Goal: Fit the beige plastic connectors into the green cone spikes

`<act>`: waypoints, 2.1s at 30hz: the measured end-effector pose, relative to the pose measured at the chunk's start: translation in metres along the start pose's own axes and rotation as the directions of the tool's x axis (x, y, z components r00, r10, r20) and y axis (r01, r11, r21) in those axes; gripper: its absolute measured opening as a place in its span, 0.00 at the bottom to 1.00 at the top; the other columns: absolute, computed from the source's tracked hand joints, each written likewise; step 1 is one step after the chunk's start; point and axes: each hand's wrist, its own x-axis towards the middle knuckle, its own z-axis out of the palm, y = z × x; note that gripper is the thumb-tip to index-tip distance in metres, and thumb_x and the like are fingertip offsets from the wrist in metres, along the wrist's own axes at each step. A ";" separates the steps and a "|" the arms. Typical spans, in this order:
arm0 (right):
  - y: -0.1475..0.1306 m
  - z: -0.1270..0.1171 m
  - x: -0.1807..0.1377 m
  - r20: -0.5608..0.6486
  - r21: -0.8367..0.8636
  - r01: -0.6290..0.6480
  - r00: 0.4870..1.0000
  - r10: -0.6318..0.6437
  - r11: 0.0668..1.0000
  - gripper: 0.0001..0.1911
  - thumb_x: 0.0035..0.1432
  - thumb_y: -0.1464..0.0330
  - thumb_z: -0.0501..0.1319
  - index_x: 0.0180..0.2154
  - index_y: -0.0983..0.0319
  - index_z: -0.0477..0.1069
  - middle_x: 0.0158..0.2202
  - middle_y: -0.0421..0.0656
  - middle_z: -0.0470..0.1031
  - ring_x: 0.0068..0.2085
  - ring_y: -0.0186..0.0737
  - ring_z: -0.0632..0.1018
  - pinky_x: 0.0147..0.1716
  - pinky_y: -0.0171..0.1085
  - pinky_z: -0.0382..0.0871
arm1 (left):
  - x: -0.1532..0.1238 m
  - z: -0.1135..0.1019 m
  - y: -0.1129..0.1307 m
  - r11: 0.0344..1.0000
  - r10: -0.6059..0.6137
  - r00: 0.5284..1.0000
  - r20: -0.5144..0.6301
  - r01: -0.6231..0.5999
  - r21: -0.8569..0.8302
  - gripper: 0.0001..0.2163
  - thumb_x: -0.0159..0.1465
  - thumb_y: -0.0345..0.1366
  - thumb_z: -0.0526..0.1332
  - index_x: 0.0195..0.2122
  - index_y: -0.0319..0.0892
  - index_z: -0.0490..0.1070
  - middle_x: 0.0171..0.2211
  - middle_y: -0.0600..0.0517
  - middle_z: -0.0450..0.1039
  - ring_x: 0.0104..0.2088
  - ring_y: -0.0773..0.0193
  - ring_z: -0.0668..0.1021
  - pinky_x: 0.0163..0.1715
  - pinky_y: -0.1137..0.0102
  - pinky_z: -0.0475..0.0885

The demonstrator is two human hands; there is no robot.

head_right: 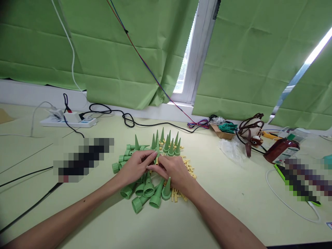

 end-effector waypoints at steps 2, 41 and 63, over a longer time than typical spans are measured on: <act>0.001 0.001 0.000 -0.007 0.009 0.007 1.000 -0.007 1.000 0.23 0.68 0.56 0.53 0.23 0.60 0.53 0.18 0.34 0.57 0.21 0.30 0.54 0.22 0.33 0.48 | 0.000 0.000 0.000 1.000 -0.001 1.000 0.000 0.001 -0.004 0.19 0.70 0.45 0.50 0.23 0.41 0.56 0.21 0.58 0.52 0.23 0.69 0.56 0.23 0.72 0.52; 0.009 -0.006 0.001 -0.031 0.039 -0.161 0.986 0.162 0.986 0.21 0.69 0.63 0.50 0.22 0.60 0.55 0.19 0.36 0.59 0.21 0.31 0.60 0.24 0.33 0.52 | -0.001 -0.002 -0.009 0.891 0.148 0.988 -0.034 -0.119 0.438 0.08 0.67 0.36 0.56 0.32 0.41 0.68 0.31 0.51 0.72 0.33 0.60 0.73 0.32 0.68 0.65; 0.006 -0.006 0.000 0.011 0.029 -0.175 0.985 0.174 0.984 0.19 0.69 0.65 0.51 0.24 0.60 0.57 0.20 0.36 0.60 0.22 0.31 0.60 0.24 0.34 0.53 | -0.001 -0.012 0.008 0.952 0.114 0.976 -0.188 -0.053 0.302 0.10 0.67 0.41 0.54 0.41 0.43 0.71 0.35 0.51 0.75 0.34 0.62 0.75 0.33 0.69 0.68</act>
